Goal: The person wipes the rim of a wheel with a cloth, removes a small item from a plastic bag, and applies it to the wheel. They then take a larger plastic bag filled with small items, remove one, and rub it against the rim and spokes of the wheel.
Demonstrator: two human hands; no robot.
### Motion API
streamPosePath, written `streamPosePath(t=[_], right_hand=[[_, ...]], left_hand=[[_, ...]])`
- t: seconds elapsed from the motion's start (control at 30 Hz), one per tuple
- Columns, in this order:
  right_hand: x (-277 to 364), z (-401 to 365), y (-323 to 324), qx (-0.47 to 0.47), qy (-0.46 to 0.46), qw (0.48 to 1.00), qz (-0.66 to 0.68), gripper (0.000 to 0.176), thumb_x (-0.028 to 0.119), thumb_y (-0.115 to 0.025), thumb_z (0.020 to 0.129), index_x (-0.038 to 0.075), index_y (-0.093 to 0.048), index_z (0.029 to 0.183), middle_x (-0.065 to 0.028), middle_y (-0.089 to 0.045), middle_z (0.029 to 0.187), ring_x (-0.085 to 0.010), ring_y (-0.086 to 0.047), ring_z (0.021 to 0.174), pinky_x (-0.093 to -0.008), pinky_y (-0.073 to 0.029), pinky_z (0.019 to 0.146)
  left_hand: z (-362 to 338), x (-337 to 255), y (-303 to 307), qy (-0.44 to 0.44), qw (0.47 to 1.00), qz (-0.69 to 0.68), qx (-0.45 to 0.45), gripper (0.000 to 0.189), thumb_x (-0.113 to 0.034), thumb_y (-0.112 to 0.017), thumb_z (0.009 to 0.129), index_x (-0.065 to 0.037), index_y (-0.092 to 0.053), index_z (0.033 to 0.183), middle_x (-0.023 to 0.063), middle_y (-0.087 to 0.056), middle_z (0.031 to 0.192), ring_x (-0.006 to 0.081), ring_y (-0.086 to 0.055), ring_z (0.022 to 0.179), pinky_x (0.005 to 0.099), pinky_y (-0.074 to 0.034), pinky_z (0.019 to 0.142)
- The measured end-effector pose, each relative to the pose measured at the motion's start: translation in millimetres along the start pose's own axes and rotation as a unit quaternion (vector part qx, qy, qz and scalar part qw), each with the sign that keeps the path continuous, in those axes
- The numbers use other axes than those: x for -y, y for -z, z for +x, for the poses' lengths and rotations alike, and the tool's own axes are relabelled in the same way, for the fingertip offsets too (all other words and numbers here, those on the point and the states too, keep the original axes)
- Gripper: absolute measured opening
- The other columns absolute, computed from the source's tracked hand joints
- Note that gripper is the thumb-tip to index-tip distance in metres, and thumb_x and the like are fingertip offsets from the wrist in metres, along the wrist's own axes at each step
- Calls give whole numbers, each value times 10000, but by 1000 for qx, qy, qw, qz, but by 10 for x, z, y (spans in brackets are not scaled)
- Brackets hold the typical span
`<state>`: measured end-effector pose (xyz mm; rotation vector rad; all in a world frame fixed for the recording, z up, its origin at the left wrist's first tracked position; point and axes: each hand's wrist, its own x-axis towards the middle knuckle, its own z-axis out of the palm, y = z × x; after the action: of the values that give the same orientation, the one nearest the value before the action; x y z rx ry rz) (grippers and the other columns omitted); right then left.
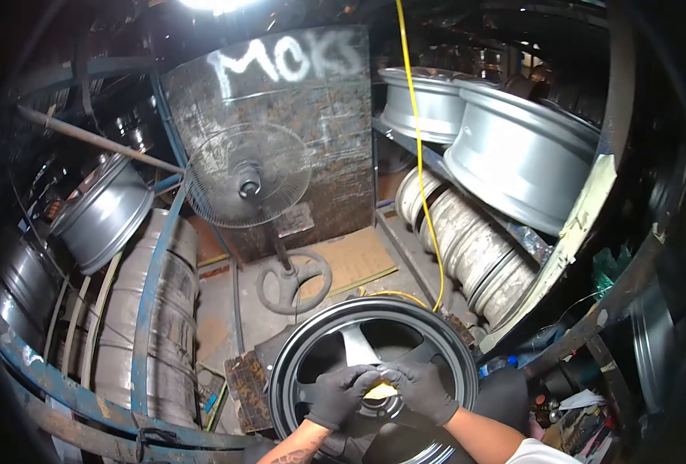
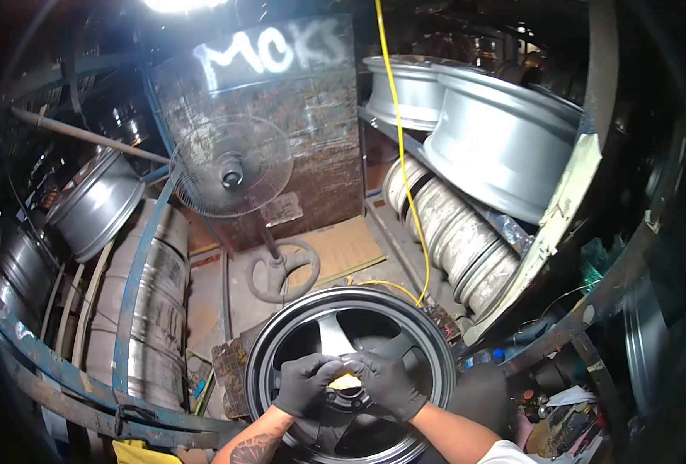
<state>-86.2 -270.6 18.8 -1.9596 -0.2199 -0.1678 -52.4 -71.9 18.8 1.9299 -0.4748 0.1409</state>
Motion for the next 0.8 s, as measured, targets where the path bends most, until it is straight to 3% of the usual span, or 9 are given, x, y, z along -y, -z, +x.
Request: streamPosePath(t=[0.17, 0.27, 0.4, 0.43, 0.57, 0.73, 0.8], right_hand=[[-45, 23, 1, -26, 101, 994, -31, 215, 233, -701, 1027, 67, -792, 1128, -129, -795, 1021, -272, -784, 909, -370, -598, 793], [-4, 30, 14, -29, 98, 995, -21, 203, 216, -705, 1023, 59, -793, 1116, -128, -793, 1000, -273, -781, 895, -357, -597, 790], [12, 34, 33, -3, 61, 997, 45, 187, 117, -740, 987, 22, -788, 1141, -125, -802, 1009, -209, -776, 920, -319, -598, 834], [20, 34, 59, 26, 27, 997, 62, 201, 72, -737, 981, 9, -780, 1167, -118, -804, 1072, -169, -756, 992, -310, -588, 884], [-57, 73, 81, 92, -65, 973, 203, 229, 128, -709, 1032, -6, -760, 1210, -96, -783, 1128, -141, -710, 1050, -287, -553, 938], [-15, 27, 20, 4, -5, 1000, -17, 296, 297, -671, 1075, 22, -775, 1110, -131, -758, 911, -163, -719, 847, -343, -555, 770], [8, -13, -2, 3, -33, 998, 46, 277, 275, -681, 1065, 16, -775, 1098, -136, -764, 937, -178, -725, 860, -344, -552, 777]], left_hand=[[14, -2, 48, -62, 998, 19, 7, 135, -166, -814, 937, -48, -825, 1002, 127, -799, 888, 209, -789, 769, 311, -604, 705], [20, -11, 38, -41, 999, -17, 19, 140, -137, -832, 917, -36, -820, 1015, 121, -806, 902, 189, -788, 792, 301, -606, 732], [-9, 96, 20, 19, 994, -104, 39, 140, -71, -850, 885, -9, -793, 996, 103, -798, 931, 152, -761, 860, 296, -592, 799], [1, 162, 4, 21, 992, -118, 41, 138, -60, -852, 880, -9, -789, 992, 98, -794, 936, 150, -756, 872, 297, -590, 814], [-18, 164, 20, 48, 983, -168, 51, 145, -1, -847, 867, 3, -753, 977, 72, -769, 967, 125, -715, 908, 282, -572, 846], [12, 153, 21, 76, 974, -201, 68, 153, -6, -853, 861, 10, -748, 972, 70, -764, 972, 121, -709, 913, 286, -577, 851], [15, 80, 46, 148, 954, -246, 83, 136, -61, -831, 911, 12, -748, 990, 55, -760, 994, 103, -692, 925, 282, -576, 859]])
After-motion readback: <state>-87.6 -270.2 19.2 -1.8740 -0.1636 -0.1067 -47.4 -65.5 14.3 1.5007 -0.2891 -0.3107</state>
